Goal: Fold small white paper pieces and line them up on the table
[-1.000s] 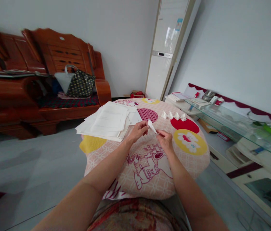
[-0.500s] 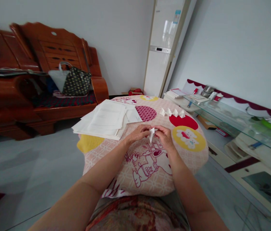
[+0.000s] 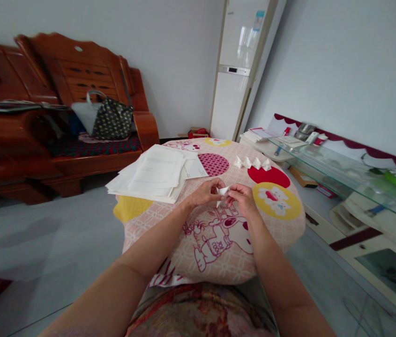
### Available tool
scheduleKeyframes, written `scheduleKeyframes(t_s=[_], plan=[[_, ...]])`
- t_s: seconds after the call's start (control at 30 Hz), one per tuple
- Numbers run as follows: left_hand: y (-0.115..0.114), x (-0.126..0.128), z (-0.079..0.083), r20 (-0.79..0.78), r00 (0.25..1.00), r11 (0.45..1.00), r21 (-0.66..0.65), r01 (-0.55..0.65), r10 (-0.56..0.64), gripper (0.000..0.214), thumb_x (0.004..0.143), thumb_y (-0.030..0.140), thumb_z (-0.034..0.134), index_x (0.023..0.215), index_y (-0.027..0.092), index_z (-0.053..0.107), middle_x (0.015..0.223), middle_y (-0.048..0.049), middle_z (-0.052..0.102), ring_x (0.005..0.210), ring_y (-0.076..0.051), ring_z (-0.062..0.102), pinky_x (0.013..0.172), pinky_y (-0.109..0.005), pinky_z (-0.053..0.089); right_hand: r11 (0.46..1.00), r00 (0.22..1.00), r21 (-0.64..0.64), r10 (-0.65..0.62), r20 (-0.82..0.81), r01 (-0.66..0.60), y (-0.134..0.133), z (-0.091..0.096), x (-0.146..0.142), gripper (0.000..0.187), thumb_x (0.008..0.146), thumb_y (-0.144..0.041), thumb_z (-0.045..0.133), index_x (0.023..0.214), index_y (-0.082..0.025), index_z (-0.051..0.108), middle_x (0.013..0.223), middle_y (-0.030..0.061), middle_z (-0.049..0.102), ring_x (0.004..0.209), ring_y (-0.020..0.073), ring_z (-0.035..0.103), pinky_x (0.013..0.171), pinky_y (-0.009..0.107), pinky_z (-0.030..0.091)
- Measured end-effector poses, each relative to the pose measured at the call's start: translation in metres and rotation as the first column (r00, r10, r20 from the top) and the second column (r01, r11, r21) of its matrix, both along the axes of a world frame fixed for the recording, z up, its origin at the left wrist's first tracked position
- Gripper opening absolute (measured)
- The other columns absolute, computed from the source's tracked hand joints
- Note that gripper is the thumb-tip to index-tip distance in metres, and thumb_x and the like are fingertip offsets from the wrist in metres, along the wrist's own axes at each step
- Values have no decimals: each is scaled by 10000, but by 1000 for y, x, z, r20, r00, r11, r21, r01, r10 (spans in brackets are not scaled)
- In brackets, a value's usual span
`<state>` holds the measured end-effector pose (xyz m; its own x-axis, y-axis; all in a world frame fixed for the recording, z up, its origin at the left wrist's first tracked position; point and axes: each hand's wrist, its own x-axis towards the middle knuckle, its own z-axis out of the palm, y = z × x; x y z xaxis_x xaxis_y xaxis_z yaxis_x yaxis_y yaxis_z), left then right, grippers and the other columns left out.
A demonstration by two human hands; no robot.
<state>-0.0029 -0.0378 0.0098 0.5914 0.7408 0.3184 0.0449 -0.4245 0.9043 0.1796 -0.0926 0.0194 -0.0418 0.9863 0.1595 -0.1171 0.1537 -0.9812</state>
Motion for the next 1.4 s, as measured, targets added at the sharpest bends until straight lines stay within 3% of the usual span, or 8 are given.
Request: scheduleKeyframes(t_s=[0.37,0.6,1.03,1.23,1.4], plan=[[-3,1,3,161,987,998,-54,17,-8,333,751,372,781,890,171,555,732,41,548,630,-94,483,598,-223,382,999,999,38,-38,-4,38,3,-5,1,196,678,-361,751,656,-199,644,525,-6,647,441,144,587,454,252,464],[-6,2,4,31,996,996,34,-87,86,196,800,332,678,802,150,608,702,20,565,634,-109,483,602,-236,374,997,996,59,-62,61,59,2,-5,1,247,699,-407,765,662,-191,650,520,-8,627,445,138,565,467,259,465],[-8,7,0,0,978,971,113,-210,211,158,781,300,655,762,145,627,633,39,523,573,-90,419,547,-222,292,980,971,134,-169,168,147,7,-12,-4,209,727,-370,685,632,-197,616,485,-30,580,421,126,518,424,235,413],[-11,9,3,17,980,973,122,-197,196,176,785,314,667,758,147,619,650,27,540,579,-92,434,550,-223,316,976,963,136,-194,189,170,9,-13,-5,164,741,-337,636,657,-196,638,480,-40,566,404,115,490,411,226,387],[-11,8,4,137,986,995,-10,-99,100,232,865,394,609,841,166,574,642,33,535,559,-97,490,548,-224,381,972,957,157,-204,207,173,8,-13,-4,193,745,-340,658,620,-201,609,484,-43,556,417,110,488,422,223,377]])
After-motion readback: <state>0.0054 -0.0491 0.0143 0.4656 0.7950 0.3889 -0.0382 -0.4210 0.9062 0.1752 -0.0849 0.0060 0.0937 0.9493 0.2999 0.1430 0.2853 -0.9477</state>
